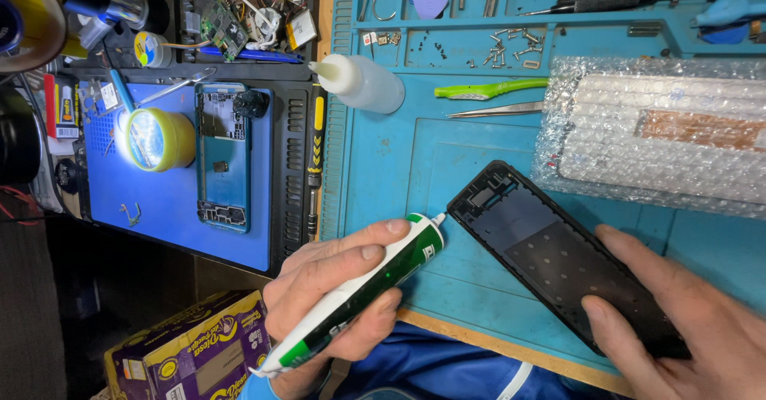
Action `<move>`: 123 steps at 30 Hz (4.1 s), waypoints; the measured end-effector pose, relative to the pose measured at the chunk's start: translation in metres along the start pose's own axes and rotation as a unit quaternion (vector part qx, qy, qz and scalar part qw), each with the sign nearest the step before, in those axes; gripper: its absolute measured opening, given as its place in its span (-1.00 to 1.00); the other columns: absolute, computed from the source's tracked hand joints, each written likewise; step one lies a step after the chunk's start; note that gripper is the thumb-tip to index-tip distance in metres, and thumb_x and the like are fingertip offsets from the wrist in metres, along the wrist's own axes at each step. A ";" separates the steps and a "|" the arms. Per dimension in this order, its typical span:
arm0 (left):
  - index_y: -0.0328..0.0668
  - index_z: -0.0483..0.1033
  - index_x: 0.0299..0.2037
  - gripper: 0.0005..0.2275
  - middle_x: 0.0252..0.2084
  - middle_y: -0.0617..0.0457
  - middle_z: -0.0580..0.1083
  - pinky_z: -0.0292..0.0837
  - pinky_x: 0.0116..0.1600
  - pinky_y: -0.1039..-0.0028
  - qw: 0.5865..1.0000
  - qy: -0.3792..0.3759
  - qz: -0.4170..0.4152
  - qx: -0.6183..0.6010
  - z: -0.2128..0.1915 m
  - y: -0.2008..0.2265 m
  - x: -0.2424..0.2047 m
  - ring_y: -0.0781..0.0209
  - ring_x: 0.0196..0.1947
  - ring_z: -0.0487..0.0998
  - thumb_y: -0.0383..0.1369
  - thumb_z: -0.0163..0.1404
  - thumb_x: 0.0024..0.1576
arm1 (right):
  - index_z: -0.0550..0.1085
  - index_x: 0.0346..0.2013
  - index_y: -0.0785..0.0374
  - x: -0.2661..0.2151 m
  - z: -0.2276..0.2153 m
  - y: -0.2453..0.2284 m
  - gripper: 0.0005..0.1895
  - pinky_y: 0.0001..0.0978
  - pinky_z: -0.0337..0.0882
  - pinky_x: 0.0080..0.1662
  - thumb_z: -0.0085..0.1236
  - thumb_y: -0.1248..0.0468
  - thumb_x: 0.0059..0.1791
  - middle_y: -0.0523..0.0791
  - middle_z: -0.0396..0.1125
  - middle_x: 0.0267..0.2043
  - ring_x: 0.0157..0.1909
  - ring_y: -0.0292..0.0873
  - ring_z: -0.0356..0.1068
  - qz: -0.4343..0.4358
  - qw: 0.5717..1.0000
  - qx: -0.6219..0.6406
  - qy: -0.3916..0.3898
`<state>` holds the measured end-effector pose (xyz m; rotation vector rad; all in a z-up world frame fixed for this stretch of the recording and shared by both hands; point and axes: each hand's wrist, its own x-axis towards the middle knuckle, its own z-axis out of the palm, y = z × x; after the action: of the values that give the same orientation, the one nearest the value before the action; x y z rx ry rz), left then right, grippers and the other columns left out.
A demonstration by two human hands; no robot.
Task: The person applies a line of adhesive from a green and white tube along the inner edge of a black smartphone frame. They hold the frame with one hand and squeeze the tube with the other, moving along the perimeter to cover the edge.
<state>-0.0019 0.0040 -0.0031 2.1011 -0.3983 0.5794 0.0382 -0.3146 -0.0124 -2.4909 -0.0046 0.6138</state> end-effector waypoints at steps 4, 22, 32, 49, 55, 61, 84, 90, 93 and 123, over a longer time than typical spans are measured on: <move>-0.38 0.50 0.03 -0.72 -0.03 -0.41 0.69 1.00 0.02 0.26 0.995 0.033 -0.075 -0.052 -0.008 0.010 0.000 -0.23 -0.04 0.89 -0.26 0.13 0.32 | 0.35 0.61 -0.55 0.006 -0.014 -0.007 -0.06 -0.01 0.61 0.33 0.33 -0.10 -0.11 -0.32 0.48 0.41 0.31 -0.02 0.56 0.089 0.993 -0.053 -0.062; -0.46 0.49 0.17 -0.65 0.12 -0.54 0.59 0.72 -0.36 0.25 0.786 0.048 -0.194 -0.586 -0.030 0.006 -0.029 -0.20 -0.47 0.68 -0.32 0.24 0.35 | 0.48 0.59 -0.22 0.010 -0.147 -0.055 0.05 -0.30 0.49 -0.05 0.57 0.35 -0.21 -0.07 0.77 -0.24 -0.28 -0.18 0.56 0.008 0.999 -0.028 0.024; -0.46 0.52 0.14 -0.62 0.14 -0.55 0.59 0.84 -0.28 0.26 0.786 0.038 -0.249 -0.565 -0.025 0.005 -0.042 -0.26 -0.38 0.74 -0.30 0.33 0.31 | 0.31 0.57 0.11 0.026 -0.151 -0.026 -0.05 -0.12 0.64 0.02 0.32 0.44 -0.14 -0.10 0.27 0.60 -0.02 0.03 0.60 -0.055 0.990 0.123 -0.040; -0.15 0.54 0.11 -0.66 0.06 -0.30 0.70 0.95 0.08 0.33 0.960 -0.032 -0.096 -0.260 0.015 0.039 -0.017 -0.08 -0.02 0.90 -0.06 0.14 0.36 | 0.26 0.45 0.56 0.013 -0.018 -0.022 -0.29 0.09 0.69 0.42 0.32 0.53 0.04 0.26 0.40 0.36 0.44 0.26 0.52 -0.164 0.862 0.439 0.194; -0.18 0.50 0.13 -0.77 0.12 -0.32 0.69 0.85 -0.08 0.34 0.978 -0.127 0.005 -0.166 0.015 0.044 -0.013 -0.03 -0.06 0.93 -0.21 0.05 0.44 | 0.25 0.41 0.64 0.015 -0.010 -0.032 -0.32 -0.06 0.61 0.42 0.33 0.73 0.05 0.23 0.36 0.29 0.39 0.14 0.46 -0.146 0.879 0.383 0.243; -0.33 0.47 0.11 -0.77 0.13 -0.46 0.67 0.79 -0.21 0.35 0.974 -0.156 0.023 -0.163 0.026 0.042 -0.019 -0.07 -0.20 0.91 -0.33 0.13 0.40 | 0.21 0.32 0.69 0.015 -0.010 -0.032 -0.34 0.02 0.66 0.35 0.37 0.75 0.03 0.26 0.32 0.24 0.33 0.16 0.44 -0.158 0.885 0.359 0.250; -0.27 0.49 0.16 -0.75 0.24 -0.41 0.65 0.81 -0.03 0.39 0.976 -0.189 -0.017 -0.111 0.019 0.048 -0.014 -0.03 -0.09 0.93 -0.30 0.14 0.39 | 0.20 0.27 0.66 0.013 -0.011 -0.035 -0.37 -0.04 0.66 0.23 0.39 0.67 0.04 0.25 0.32 0.17 0.24 0.13 0.47 -0.143 0.886 0.368 0.241; -0.27 0.52 0.11 -0.77 0.19 -0.41 0.67 0.82 -0.08 0.42 0.979 -0.167 -0.017 -0.111 0.025 0.049 -0.014 -0.03 -0.06 0.95 -0.35 0.17 0.34 | 0.20 0.26 0.67 0.013 -0.009 -0.034 -0.38 -0.06 0.65 0.19 0.38 0.68 0.04 0.25 0.31 0.18 0.23 0.12 0.47 -0.141 0.886 0.367 0.247; -0.28 0.54 0.08 -0.80 0.14 -0.40 0.69 0.75 -0.24 0.43 0.981 -0.152 -0.007 -0.123 0.032 0.049 -0.016 0.02 -0.20 0.93 -0.34 0.15 0.36 | 0.13 0.39 0.58 0.008 -0.015 -0.034 -0.31 0.35 0.78 0.43 0.37 0.60 0.11 0.42 0.27 0.35 0.51 0.56 0.46 -0.173 0.906 0.311 0.228; -0.29 0.58 0.06 -0.78 0.09 -0.35 0.71 0.84 -0.22 0.42 0.982 -0.121 -0.043 -0.135 0.036 0.055 -0.018 0.01 -0.14 0.95 -0.28 0.14 0.38 | 0.13 0.51 0.44 0.002 -0.015 -0.030 -0.23 0.38 0.81 0.42 0.43 0.49 0.16 0.34 0.32 0.39 0.47 0.49 0.51 -0.159 0.923 0.268 0.224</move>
<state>-0.0342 -0.0547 0.0073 1.9193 -0.4924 0.2040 0.0504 -0.2966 0.0135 -1.9774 -0.0577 -0.0991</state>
